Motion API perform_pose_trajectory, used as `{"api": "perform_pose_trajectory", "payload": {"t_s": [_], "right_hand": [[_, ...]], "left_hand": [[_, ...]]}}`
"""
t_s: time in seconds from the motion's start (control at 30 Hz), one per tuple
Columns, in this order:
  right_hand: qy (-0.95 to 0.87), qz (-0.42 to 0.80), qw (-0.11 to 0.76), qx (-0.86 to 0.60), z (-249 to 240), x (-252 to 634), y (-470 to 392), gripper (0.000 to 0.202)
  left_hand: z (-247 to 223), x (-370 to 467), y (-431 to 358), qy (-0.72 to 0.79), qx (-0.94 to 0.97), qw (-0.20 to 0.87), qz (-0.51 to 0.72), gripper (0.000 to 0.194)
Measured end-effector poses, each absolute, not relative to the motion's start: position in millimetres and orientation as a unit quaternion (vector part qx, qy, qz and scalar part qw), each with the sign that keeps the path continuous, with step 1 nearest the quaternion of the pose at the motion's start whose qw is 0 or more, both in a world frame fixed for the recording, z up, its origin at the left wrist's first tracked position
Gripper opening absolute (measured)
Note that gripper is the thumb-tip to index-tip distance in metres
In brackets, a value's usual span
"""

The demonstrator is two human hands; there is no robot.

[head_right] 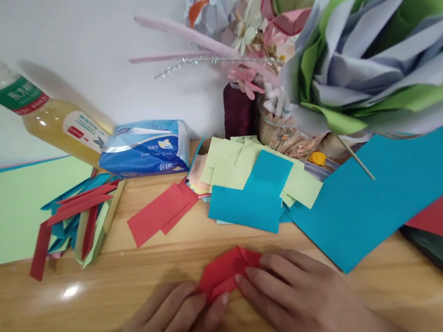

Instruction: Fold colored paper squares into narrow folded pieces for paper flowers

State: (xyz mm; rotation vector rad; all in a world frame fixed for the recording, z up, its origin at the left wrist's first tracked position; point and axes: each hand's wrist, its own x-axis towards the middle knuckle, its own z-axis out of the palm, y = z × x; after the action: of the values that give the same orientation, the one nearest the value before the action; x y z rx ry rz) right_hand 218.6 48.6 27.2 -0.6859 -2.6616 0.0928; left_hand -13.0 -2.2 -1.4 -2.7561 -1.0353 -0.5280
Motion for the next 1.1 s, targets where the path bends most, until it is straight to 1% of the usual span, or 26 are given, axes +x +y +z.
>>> {"api": "perform_pose_trajectory", "payload": {"t_s": [0.17, 0.23, 0.33, 0.47, 0.57, 0.67, 0.73, 0.8, 0.97, 1.1], "right_hand": [[-0.949, 0.026, 0.19, -0.25, 22, 220, 46, 0.042], [-0.95, 0.029, 0.189, -0.246, 20, 222, 46, 0.042], [-0.954, 0.027, 0.182, -0.237, 20, 226, 47, 0.04], [-0.958, 0.002, 0.18, -0.223, 23, 231, 50, 0.038], [-0.957, 0.008, 0.19, -0.219, 20, 235, 51, 0.038], [-0.951, 0.026, 0.198, -0.236, 12, 241, 47, 0.03], [-0.951, 0.032, 0.18, -0.25, 6, 246, 43, 0.026], [-0.951, 0.022, 0.171, -0.256, 4, 249, 38, 0.028], [-0.951, -0.016, 0.154, -0.268, 19, 242, 19, 0.034], [-0.942, -0.024, 0.195, -0.271, 34, 228, 1, 0.033]], "left_hand": [[-3, -11, -5, -0.357, -0.917, 0.058, -0.167, 0.036], [-6, -12, -7, -0.352, -0.924, 0.059, -0.137, 0.032], [-7, -14, -10, -0.335, -0.935, 0.064, -0.094, 0.034], [-2, -14, -5, -0.325, -0.937, 0.059, -0.113, 0.03], [5, -14, 0, -0.33, -0.935, 0.036, -0.123, 0.026], [8, -17, 3, -0.33, -0.937, 0.016, -0.116, 0.022], [8, -20, 4, -0.322, -0.941, 0.004, -0.107, 0.02], [7, -22, 5, -0.315, -0.942, 0.002, -0.119, 0.018], [7, -24, 7, -0.297, -0.939, 0.05, -0.165, 0.022], [4, -25, 9, -0.29, -0.927, 0.091, -0.22, 0.03]]}}
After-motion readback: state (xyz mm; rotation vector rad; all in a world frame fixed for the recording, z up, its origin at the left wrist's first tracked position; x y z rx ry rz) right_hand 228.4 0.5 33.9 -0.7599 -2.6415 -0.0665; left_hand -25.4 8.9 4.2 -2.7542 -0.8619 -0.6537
